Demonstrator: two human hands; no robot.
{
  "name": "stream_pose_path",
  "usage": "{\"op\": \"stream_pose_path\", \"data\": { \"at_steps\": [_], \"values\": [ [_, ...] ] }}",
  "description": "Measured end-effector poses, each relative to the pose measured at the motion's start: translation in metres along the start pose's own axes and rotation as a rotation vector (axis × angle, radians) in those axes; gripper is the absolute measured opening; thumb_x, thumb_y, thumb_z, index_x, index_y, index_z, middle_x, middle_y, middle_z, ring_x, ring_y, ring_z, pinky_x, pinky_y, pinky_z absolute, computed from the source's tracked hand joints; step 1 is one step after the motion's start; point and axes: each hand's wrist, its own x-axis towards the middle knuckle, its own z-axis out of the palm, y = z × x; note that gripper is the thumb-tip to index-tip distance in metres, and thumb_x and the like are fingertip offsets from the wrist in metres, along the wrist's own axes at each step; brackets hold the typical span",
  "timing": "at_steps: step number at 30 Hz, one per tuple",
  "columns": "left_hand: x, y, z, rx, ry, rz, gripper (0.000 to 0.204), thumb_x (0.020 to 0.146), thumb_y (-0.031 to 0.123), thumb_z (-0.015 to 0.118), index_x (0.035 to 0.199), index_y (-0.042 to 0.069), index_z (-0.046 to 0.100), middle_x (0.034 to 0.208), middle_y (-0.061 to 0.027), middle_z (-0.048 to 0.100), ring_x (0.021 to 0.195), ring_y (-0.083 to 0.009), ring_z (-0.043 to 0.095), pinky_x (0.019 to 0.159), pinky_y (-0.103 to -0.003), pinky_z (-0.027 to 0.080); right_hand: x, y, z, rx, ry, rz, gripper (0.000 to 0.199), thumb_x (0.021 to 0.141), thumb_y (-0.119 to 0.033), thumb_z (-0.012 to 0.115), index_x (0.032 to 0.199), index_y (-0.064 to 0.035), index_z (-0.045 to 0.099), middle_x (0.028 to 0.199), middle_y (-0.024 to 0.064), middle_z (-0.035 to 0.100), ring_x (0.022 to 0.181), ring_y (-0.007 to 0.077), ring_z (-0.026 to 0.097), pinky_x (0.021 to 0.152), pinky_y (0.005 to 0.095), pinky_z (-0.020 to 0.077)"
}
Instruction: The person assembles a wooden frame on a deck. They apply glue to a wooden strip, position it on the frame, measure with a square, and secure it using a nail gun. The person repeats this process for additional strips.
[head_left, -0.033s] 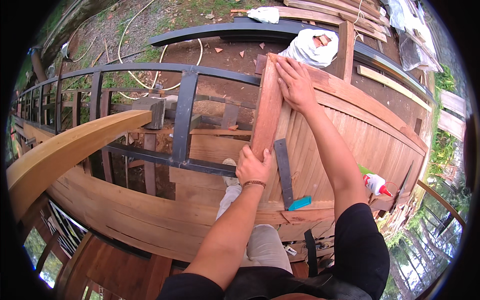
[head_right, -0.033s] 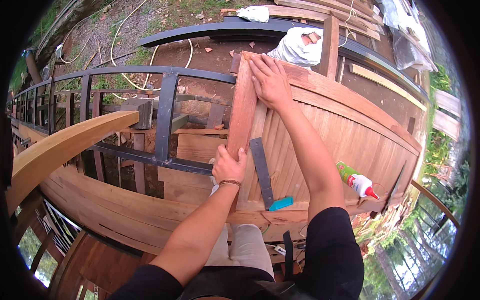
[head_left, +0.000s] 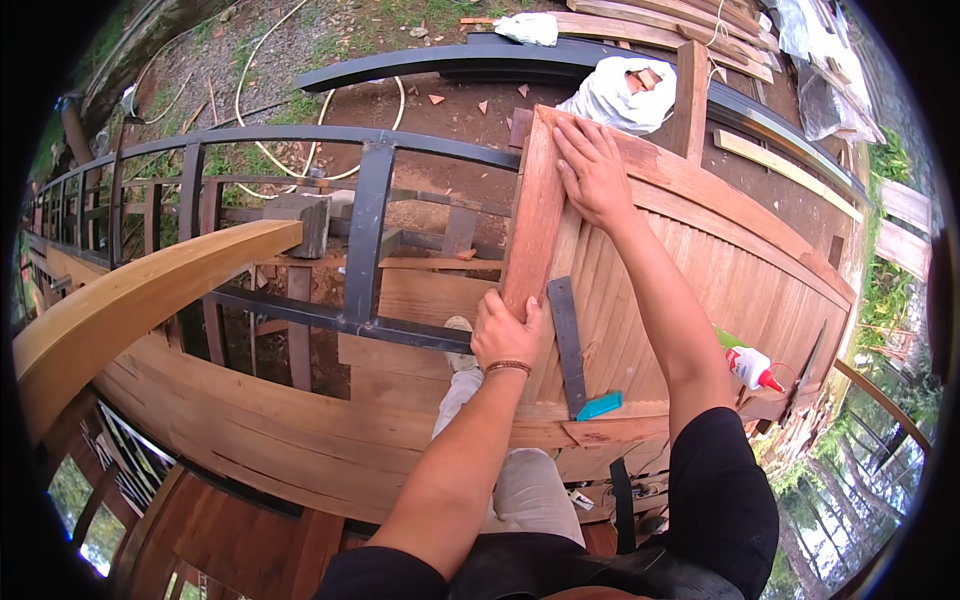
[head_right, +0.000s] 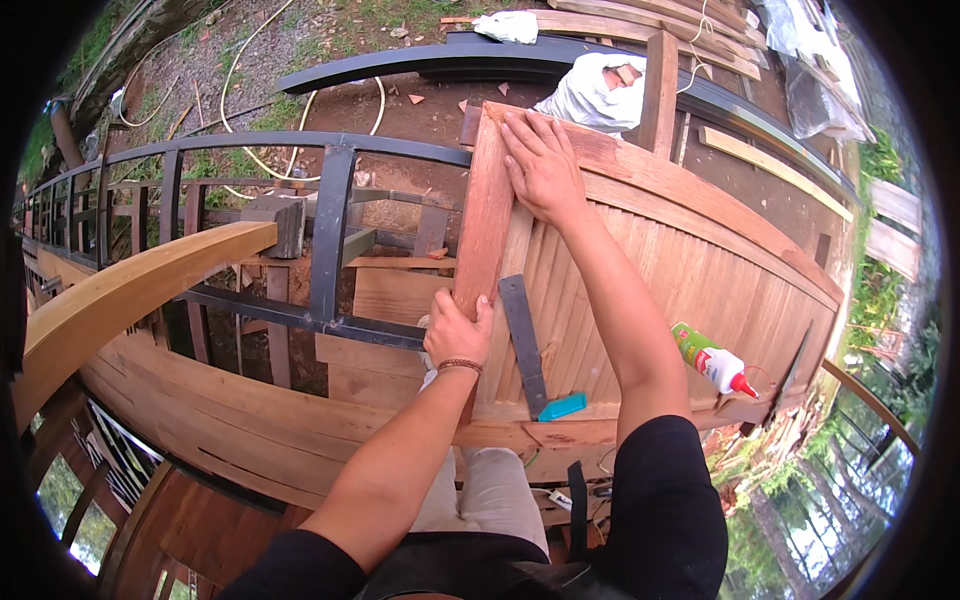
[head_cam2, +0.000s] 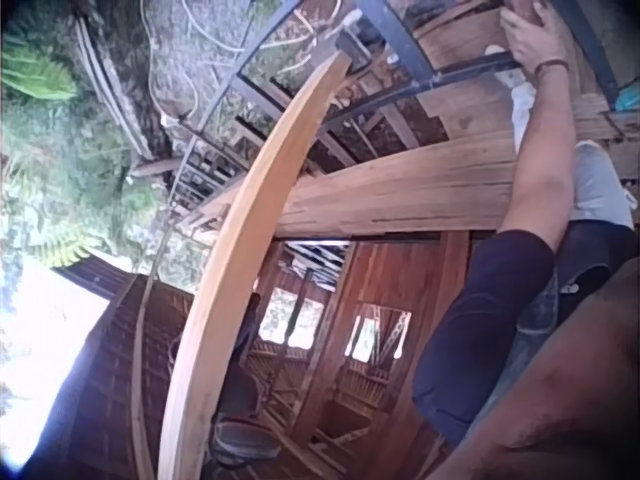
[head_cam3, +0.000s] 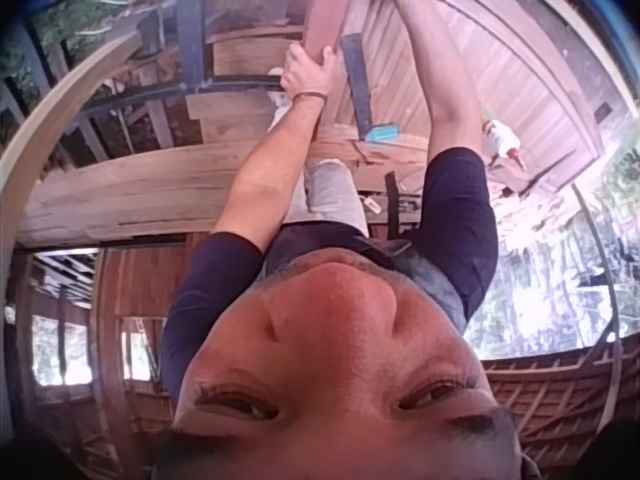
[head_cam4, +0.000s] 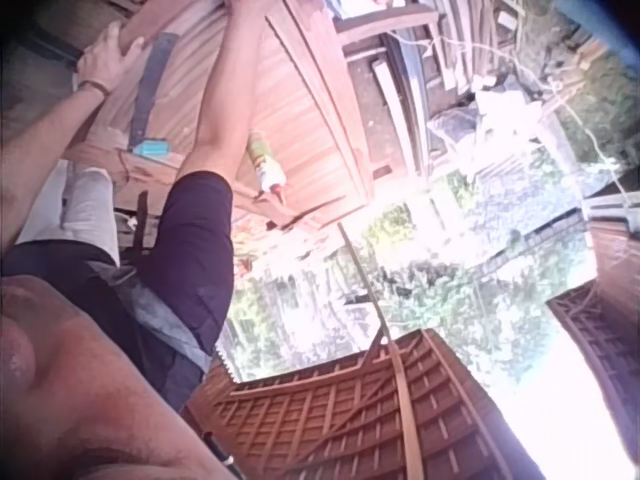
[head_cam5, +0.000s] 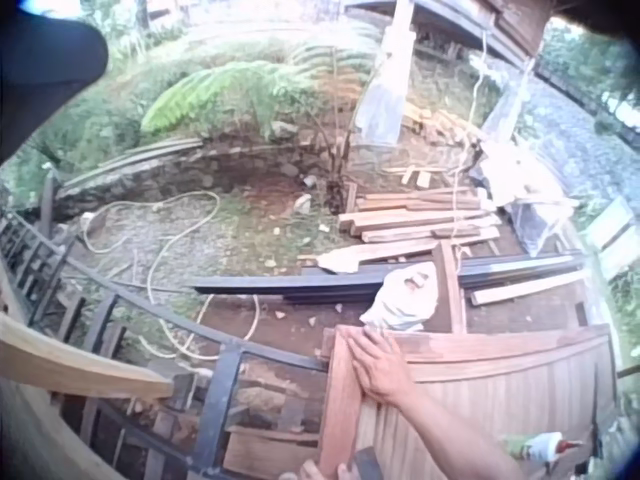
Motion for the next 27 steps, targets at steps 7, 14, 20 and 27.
{"op": "stream_pose_path", "data": {
  "at_steps": [7, 14, 20, 27],
  "values": [
    [0.006, 0.005, 0.0, 0.008, -0.024, -0.009, 0.056, 0.084, 0.044, 0.061, 0.117, 0.002, 0.046, 0.103, -0.0229, 0.061, 0.091, -0.0429, 0.063, 0.076, -0.052, 0.049, -0.017, -0.011, 0.001, -0.058, -0.005, 0.136, 0.058, 0.096, -0.039, 0.05, 0.141, -0.0034, 0.044, 0.151, 0.0113, 0.037, 0.142, 0.0298, 0.029, 0.117, 0.0502, 0.0169],
    [0.006, 0.007, 0.001, 0.039, -0.034, -0.029, 0.058, 0.084, 0.046, 0.06, 0.119, 0.002, 0.045, 0.104, -0.0232, 0.061, 0.091, -0.0431, 0.062, 0.077, -0.052, 0.048, -0.01, -0.017, 0.007, -0.059, -0.031, 0.139, 0.07, 0.095, -0.049, 0.047, 0.143, 0.0019, 0.038, 0.153, 0.0172, 0.031, 0.145, 0.0305, 0.024, 0.118, 0.0483, 0.0152],
    [0.006, 0.006, 0.002, 0.05, -0.03, -0.035, 0.058, 0.084, 0.047, 0.059, 0.12, 0.002, 0.046, 0.106, -0.0237, 0.061, 0.092, -0.0432, 0.062, 0.077, -0.052, 0.048, 0.012, -0.023, 0.013, -0.068, -0.061, 0.069, 0.079, 0.094, -0.057, 0.043, 0.145, 0.0024, 0.034, 0.153, 0.018, 0.03, 0.144, 0.0299, 0.025, 0.119, 0.0459, 0.0156],
    [0.006, 0.006, 0.005, 0.066, 0.008, -0.02, 0.057, 0.082, 0.046, 0.062, 0.115, 0.002, 0.048, 0.102, -0.0214, 0.06, 0.09, -0.0411, 0.062, 0.075, -0.05, 0.05, 0.028, -0.019, 0.016, -0.066, -0.048, 0.05, 0.079, 0.093, -0.059, 0.043, 0.146, 0.0002, 0.034, 0.154, 0.0176, 0.029, 0.144, 0.0313, 0.025, 0.118, 0.0463, 0.017]
  ]
}}
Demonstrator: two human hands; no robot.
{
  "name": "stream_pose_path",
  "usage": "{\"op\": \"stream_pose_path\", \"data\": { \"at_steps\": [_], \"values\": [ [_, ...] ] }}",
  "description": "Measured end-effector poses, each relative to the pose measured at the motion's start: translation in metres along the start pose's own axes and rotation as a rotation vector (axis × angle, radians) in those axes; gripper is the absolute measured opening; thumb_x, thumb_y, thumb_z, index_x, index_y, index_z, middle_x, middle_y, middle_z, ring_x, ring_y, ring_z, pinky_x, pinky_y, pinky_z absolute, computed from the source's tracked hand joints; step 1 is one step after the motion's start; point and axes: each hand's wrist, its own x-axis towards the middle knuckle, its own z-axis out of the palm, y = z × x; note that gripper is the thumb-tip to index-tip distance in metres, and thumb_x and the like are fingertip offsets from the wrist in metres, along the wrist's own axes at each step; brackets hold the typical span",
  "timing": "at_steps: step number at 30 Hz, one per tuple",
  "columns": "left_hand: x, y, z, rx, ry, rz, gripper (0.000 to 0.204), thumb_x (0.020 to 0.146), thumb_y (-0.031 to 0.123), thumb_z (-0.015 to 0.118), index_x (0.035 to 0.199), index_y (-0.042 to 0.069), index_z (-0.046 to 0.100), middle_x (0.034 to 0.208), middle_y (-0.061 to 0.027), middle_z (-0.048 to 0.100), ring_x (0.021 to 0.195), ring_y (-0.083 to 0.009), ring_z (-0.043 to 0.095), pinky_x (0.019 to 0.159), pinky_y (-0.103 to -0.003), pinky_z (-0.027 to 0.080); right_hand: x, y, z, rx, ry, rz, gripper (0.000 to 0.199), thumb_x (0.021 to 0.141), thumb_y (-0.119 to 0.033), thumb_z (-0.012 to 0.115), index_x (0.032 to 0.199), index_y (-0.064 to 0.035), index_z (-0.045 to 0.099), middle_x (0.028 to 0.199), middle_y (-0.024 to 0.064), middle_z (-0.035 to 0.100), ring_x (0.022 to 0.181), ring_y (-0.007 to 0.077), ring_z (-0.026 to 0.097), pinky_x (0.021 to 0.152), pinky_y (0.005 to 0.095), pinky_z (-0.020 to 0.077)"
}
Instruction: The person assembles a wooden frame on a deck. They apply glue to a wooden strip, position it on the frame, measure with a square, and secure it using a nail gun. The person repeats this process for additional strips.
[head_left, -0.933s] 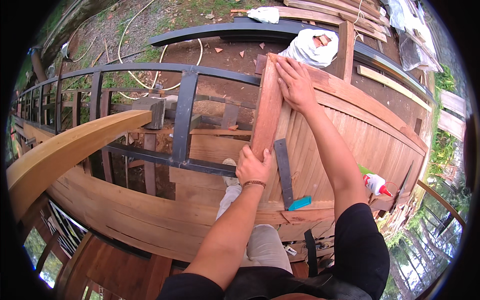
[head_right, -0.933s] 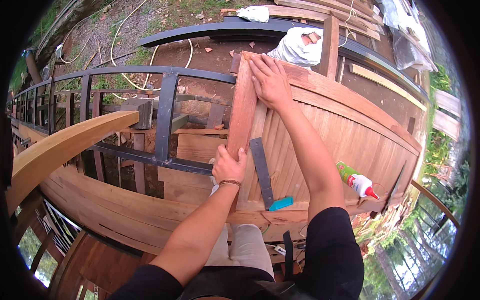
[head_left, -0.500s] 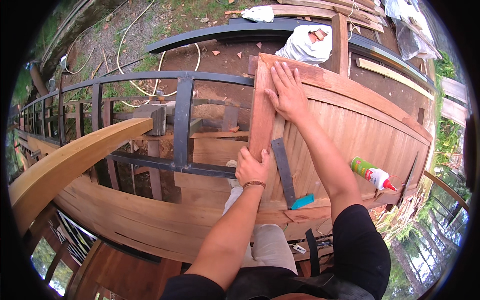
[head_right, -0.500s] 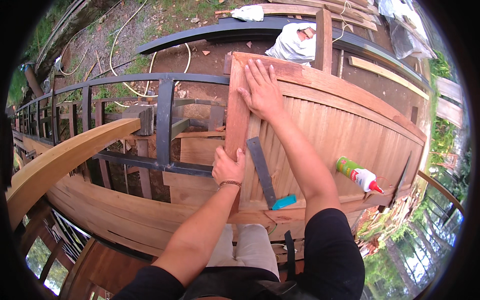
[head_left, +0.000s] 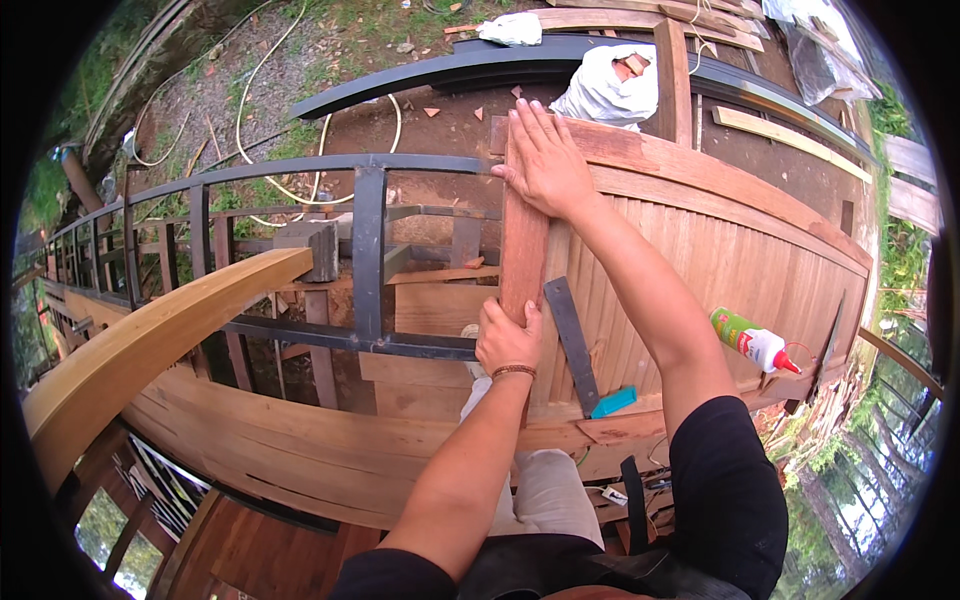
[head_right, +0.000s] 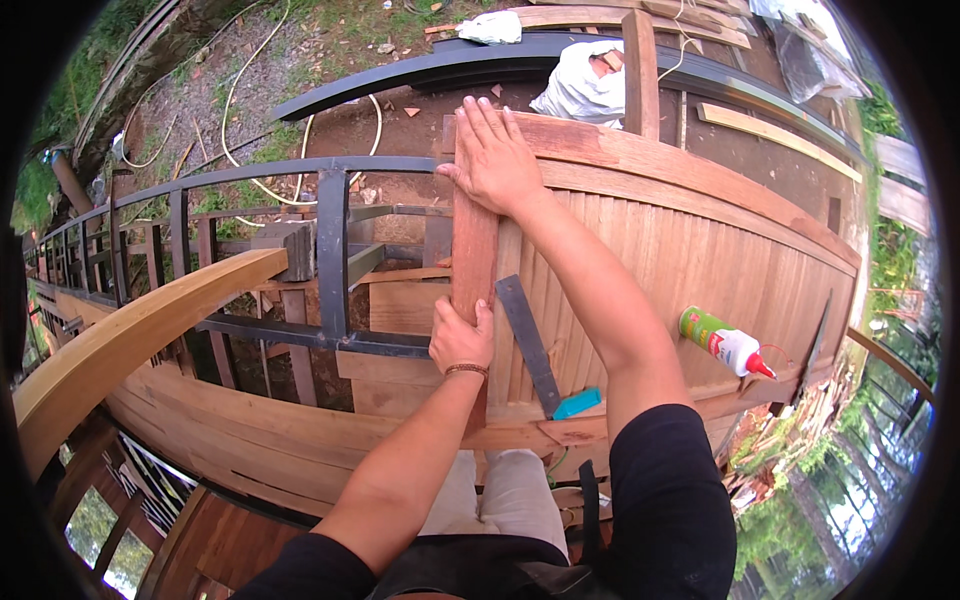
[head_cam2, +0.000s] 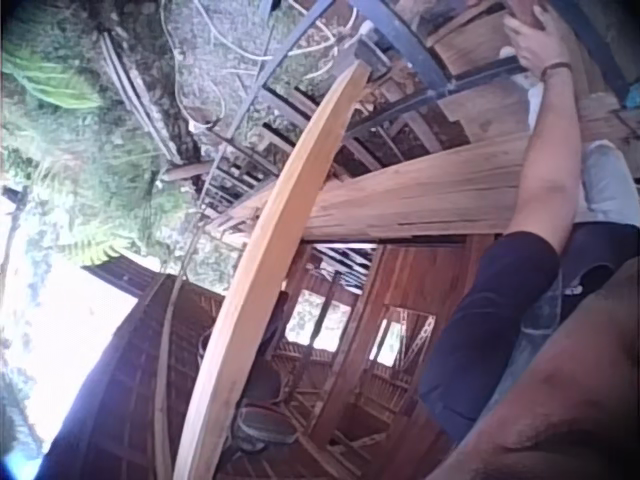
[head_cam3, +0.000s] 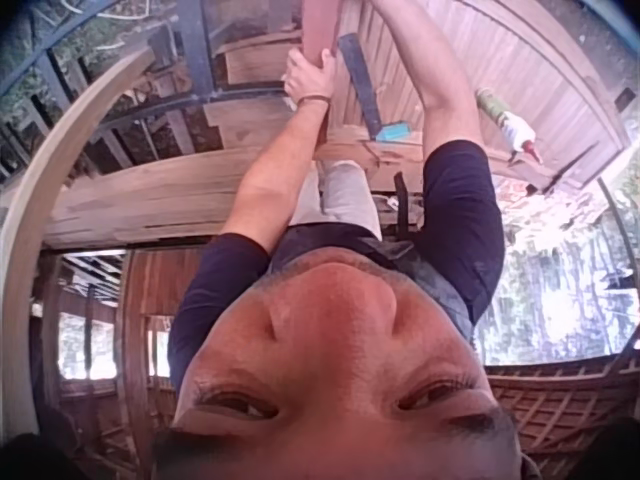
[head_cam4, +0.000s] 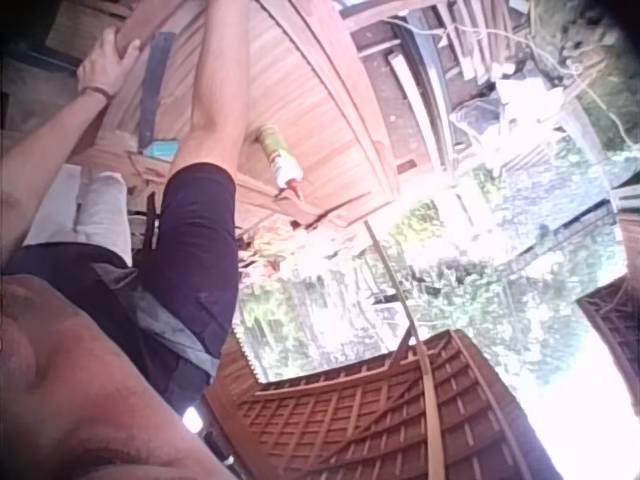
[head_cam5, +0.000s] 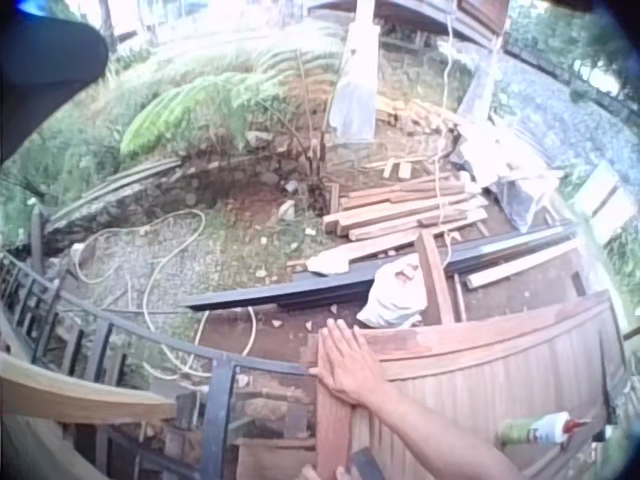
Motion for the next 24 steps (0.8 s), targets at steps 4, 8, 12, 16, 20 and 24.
{"op": "stream_pose_path", "data": {
  "at_steps": [4, 8, 12, 16, 20, 24],
  "values": [
    [0.0, 0.001, -0.002, -0.002, -0.016, -0.003, 0.058, 0.082, 0.046, 0.061, 0.116, 0.001, 0.048, 0.102, -0.0213, 0.06, 0.09, -0.041, 0.062, 0.075, -0.05, 0.049, -0.008, 0.005, -0.002, -0.021, 0.004, 0.063, 0.082, 0.093, -0.062, 0.04, 0.146, 0.0005, 0.033, 0.154, 0.0175, 0.029, 0.145, 0.0314, 0.024, 0.119, 0.0462, 0.0154],
    [0.0, -0.001, -0.001, -0.003, -0.01, -0.006, 0.058, 0.082, 0.046, 0.061, 0.116, 0.001, 0.048, 0.102, -0.0213, 0.06, 0.09, -0.0412, 0.062, 0.075, -0.05, 0.049, -0.02, 0.001, -0.007, 0.006, -0.077, -0.003, 0.087, 0.093, -0.063, 0.04, 0.147, 0.0033, 0.028, 0.156, 0.0196, 0.024, 0.147, 0.0302, 0.019, 0.12, 0.0441, 0.012],
    [0.0, -0.002, 0.0, -0.002, 0.009, 0.006, 0.058, 0.083, 0.047, 0.061, 0.116, 0.001, 0.048, 0.102, -0.0214, 0.06, 0.089, -0.0417, 0.062, 0.074, -0.05, 0.05, -0.012, -0.001, -0.004, -0.009, -0.044, 0.004, 0.087, 0.093, -0.063, 0.039, 0.147, 0.0038, 0.028, 0.156, 0.0198, 0.023, 0.147, 0.0294, 0.017, 0.12, 0.0433, 0.0107],
    [0.0, -0.001, 0.004, 0.006, -0.008, 0.009, 0.057, 0.083, 0.046, 0.061, 0.116, 0.002, 0.048, 0.103, -0.0217, 0.061, 0.089, -0.042, 0.062, 0.074, -0.051, 0.049, 0.007, 0.003, 0.004, -0.037, -0.023, 0.091, 0.086, 0.093, -0.064, 0.039, 0.146, 0.004, 0.032, 0.156, 0.0203, 0.023, 0.147, 0.0324, 0.017, 0.12, 0.0427, 0.0112],
    [0.0, -0.001, 0.004, 0.014, 0.001, -0.003, 0.057, 0.083, 0.046, 0.061, 0.116, 0.002, 0.048, 0.103, -0.0222, 0.061, 0.09, -0.0425, 0.062, 0.075, -0.052, 0.049, -0.002, -0.011, 0.002, 0.039, -0.055, -0.091, 0.086, 0.094, -0.063, 0.037, 0.145, 0.0055, 0.031, 0.156, 0.0213, 0.023, 0.146, 0.0329, 0.018, 0.12, 0.0443, 0.0099],
    [-0.002, 0.0, 0.004, 0.005, 0.012, -0.001, 0.055, 0.083, 0.045, 0.061, 0.115, 0.002, 0.048, 0.104, -0.0227, 0.061, 0.09, -0.043, 0.062, 0.076, -0.052, 0.049, -0.013, 0.004, -0.002, -0.087, -0.007, 0.2, 0.086, 0.094, -0.065, 0.032, 0.147, 0.0034, 0.029, 0.156, 0.0201, 0.023, 0.147, 0.0321, 0.018, 0.12, 0.0447, 0.0081]
  ]
}}
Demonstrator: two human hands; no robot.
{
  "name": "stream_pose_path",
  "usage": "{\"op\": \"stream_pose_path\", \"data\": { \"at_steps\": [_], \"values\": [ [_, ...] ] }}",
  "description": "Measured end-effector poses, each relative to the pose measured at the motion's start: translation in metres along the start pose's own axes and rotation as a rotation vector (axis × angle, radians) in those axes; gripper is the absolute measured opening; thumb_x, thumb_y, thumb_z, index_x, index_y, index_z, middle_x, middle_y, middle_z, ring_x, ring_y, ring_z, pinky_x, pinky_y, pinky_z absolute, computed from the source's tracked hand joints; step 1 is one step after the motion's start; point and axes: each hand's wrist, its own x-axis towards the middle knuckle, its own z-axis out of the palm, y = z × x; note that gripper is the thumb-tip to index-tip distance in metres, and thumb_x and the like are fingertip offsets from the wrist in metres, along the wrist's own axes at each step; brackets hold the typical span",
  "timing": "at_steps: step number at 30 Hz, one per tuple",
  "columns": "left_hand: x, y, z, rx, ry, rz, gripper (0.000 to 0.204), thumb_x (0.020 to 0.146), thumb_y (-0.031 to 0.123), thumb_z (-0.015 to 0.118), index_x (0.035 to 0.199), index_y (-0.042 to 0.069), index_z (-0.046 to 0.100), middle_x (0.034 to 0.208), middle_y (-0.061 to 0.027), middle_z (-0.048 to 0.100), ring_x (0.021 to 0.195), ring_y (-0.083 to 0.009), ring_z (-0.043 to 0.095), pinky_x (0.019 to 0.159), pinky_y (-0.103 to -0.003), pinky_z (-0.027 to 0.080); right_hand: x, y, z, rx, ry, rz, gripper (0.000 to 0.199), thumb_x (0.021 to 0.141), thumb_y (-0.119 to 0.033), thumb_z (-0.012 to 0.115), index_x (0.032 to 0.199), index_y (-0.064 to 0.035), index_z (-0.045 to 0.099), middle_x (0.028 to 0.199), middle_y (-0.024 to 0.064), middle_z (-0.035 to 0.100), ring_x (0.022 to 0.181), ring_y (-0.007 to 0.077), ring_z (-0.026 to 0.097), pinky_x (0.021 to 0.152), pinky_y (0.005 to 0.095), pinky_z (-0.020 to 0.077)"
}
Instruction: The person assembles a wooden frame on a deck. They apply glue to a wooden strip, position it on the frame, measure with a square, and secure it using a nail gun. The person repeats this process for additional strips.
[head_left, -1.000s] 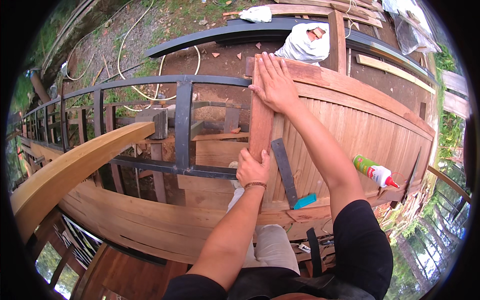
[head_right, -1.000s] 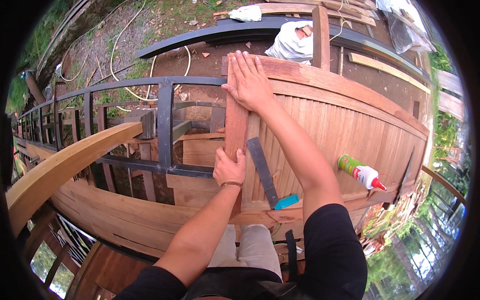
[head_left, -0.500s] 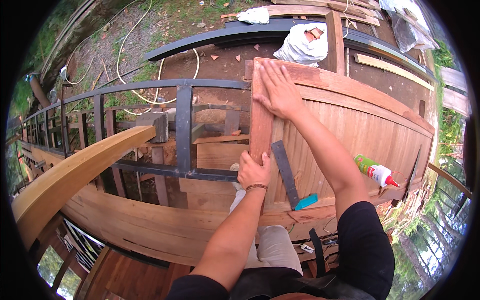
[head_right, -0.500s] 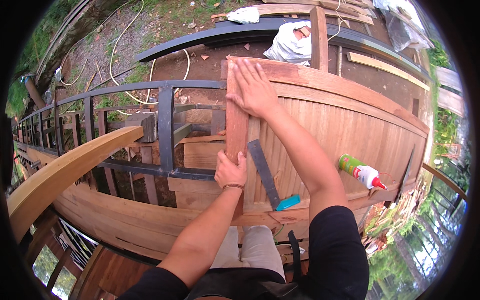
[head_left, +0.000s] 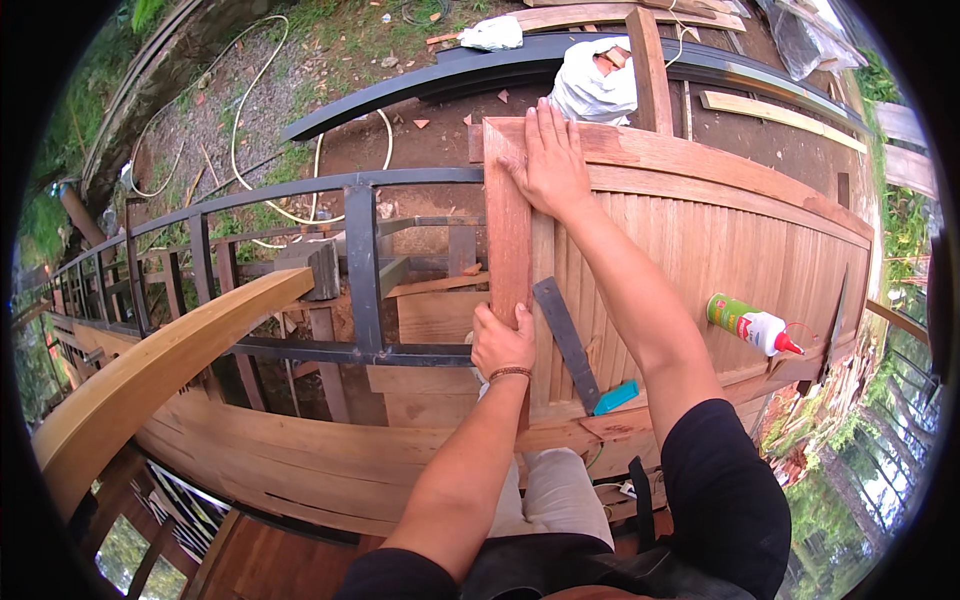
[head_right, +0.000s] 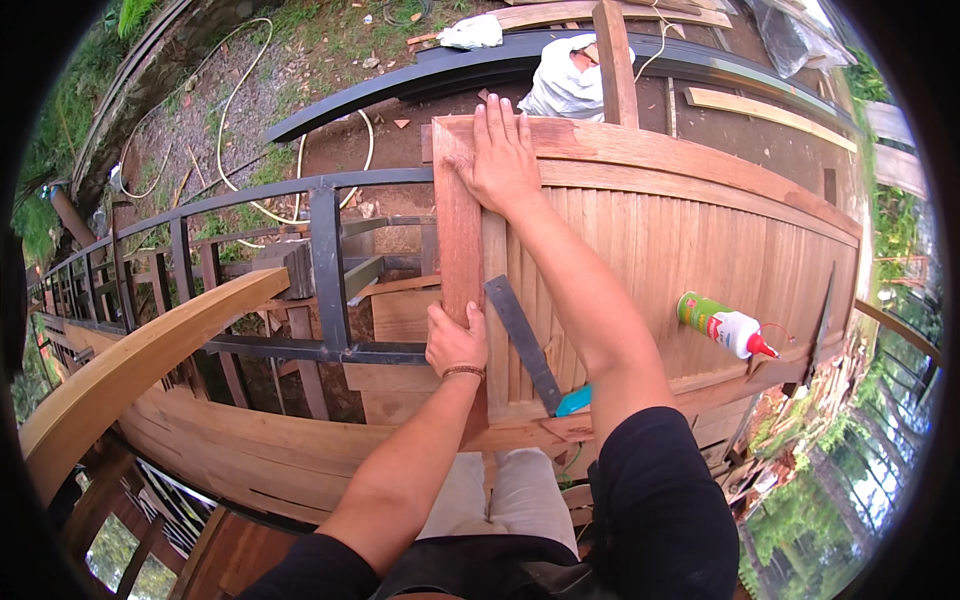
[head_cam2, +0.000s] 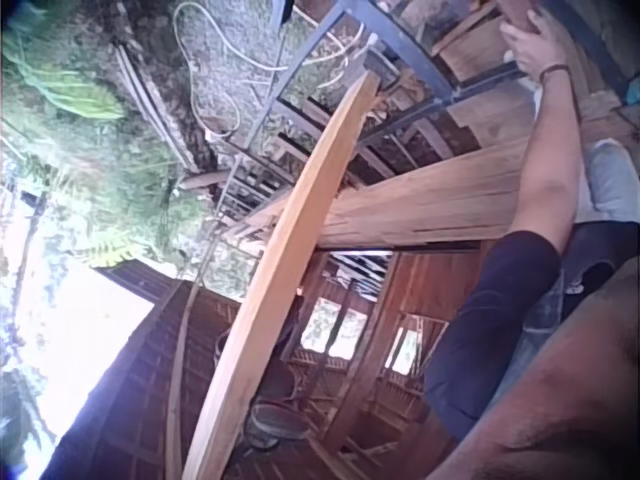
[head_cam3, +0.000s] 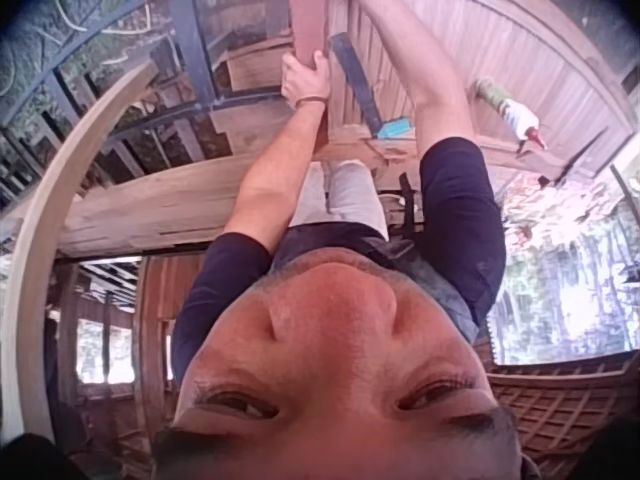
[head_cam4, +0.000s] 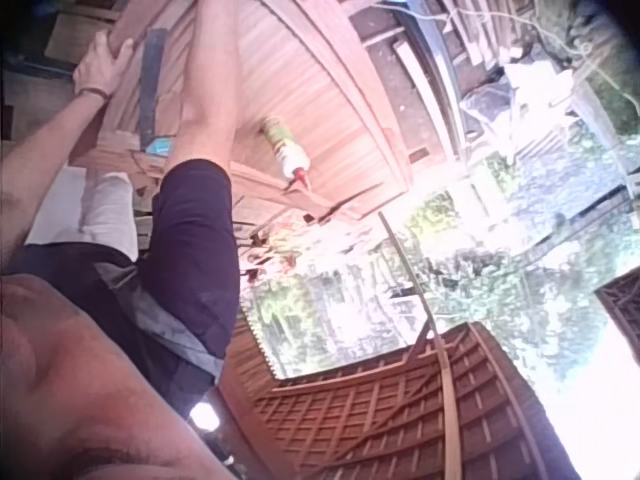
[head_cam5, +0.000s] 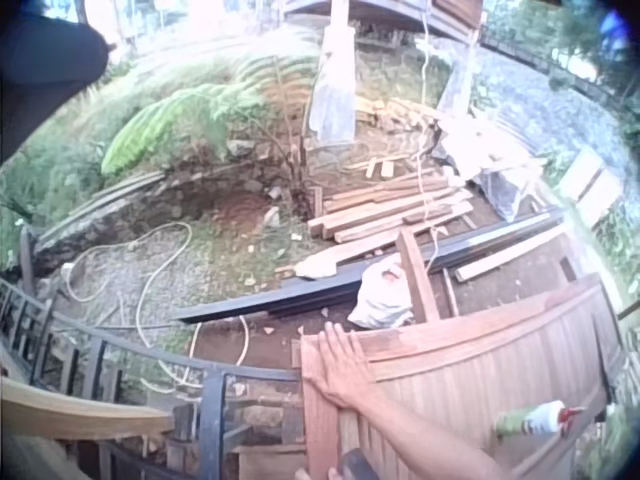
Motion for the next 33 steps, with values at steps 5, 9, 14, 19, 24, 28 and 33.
{"op": "stream_pose_path", "data": {
  "at_steps": [5, 9, 14, 19, 24, 28, 33],
  "values": [
    [-0.001, 0.002, -0.002, 0.016, -0.003, -0.006, 0.054, 0.084, 0.046, 0.059, 0.112, 0.001, 0.048, 0.104, -0.0233, 0.061, 0.091, -0.0434, 0.062, 0.076, -0.052, 0.049, -0.031, -0.02, -0.014, 0.248, -0.251, -0.451, 0.088, 0.094, -0.065, 0.034, 0.147, 0.0057, 0.028, 0.156, 0.0233, 0.02, 0.147, 0.0353, 0.014, 0.12, 0.0446, 0.0057],
    [0.002, 0.002, -0.004, 0.015, -0.011, -0.015, 0.055, 0.086, 0.047, 0.057, 0.115, 0.001, 0.046, 0.104, -0.0254, 0.062, 0.091, -0.0448, 0.062, 0.078, -0.053, 0.048, -0.044, -0.016, -0.018, -0.01, -0.092, 0.017, 0.085, 0.094, -0.066, 0.031, 0.148, -0.0003, 0.03, 0.157, 0.0152, 0.024, 0.148, 0.0261, 0.015, 0.121, 0.0441, 0.0054],
    [0.006, 0.006, -0.008, 0.039, -0.048, -0.03, 0.062, 0.088, 0.054, 0.05, 0.12, 0.0, 0.045, 0.107, -0.0298, 0.061, 0.095, -0.0472, 0.06, 0.081, -0.054, 0.046, -0.059, -0.052, -0.034, 0.459, -0.198, -0.344, 0.082, 0.092, -0.059, 0.044, 0.143, 0.005, 0.037, 0.153, 0.0217, 0.029, 0.146, 0.03, 0.022, 0.12, 0.0465, 0.0093],
    [-0.01, 0.009, 0.009, 0.166, -0.005, 0.035, 0.065, 0.089, 0.058, 0.047, 0.119, 0.0, 0.046, 0.104, -0.0282, 0.063, 0.095, -0.0472, 0.061, 0.081, -0.055, 0.046, -0.055, -0.028, -0.011, 0.367, 0.046, 0.087, 0.078, 0.087, -0.054, 0.056, 0.137, 0.0043, 0.046, 0.151, 0.0235, 0.033, 0.144, 0.0326, 0.023, 0.119, 0.0458, 0.0117],
    [0.014, -0.003, 0.003, 0.177, 0.017, -0.036, 0.067, 0.09, 0.059, 0.046, 0.121, -0.001, 0.047, 0.106, -0.0272, 0.064, 0.097, -0.0462, 0.061, 0.083, -0.056, 0.046, -0.133, -0.107, -0.083, 0.985, 0.193, 0.134, 0.019, 0.084, -0.026, 0.064, 0.076, -0.0089, 0.06, 0.079, 0.0093, 0.06, 0.077, 0.0325, 0.06, 0.07, 0.0441, 0.0487],
    [-0.005, 0.002, 0.01, 0.155, 0.039, -0.02, 0.068, 0.091, 0.06, 0.044, 0.122, 0.0, 0.048, 0.106, -0.0272, 0.064, 0.099, -0.0457, 0.062, 0.084, -0.056, 0.047, -0.301, -0.095, -0.107, 0.731, 0.254, 0.709, 0.019, 0.086, -0.026, 0.065, 0.08, -0.0087, 0.058, 0.065, 0.0141, 0.056, 0.064, 0.0354, 0.059, 0.058, 0.0467, 0.0471],
    [-0.009, 0.005, -0.001, 0.152, -0.017, 0.015, 0.073, 0.092, 0.062, 0.041, 0.129, -0.001, 0.043, 0.111, -0.0309, 0.062, 0.105, -0.0474, 0.059, 0.09, -0.055, 0.046, -0.571, -0.143, -0.131, 0.62, 0.024, 1.024, 0.008, 0.084, -0.014, 0.06, 0.084, -0.0078, 0.065, 0.081, 0.014, 0.061, 0.08, 0.0348, 0.063, 0.07, 0.0447, 0.0515]
  ]
}}
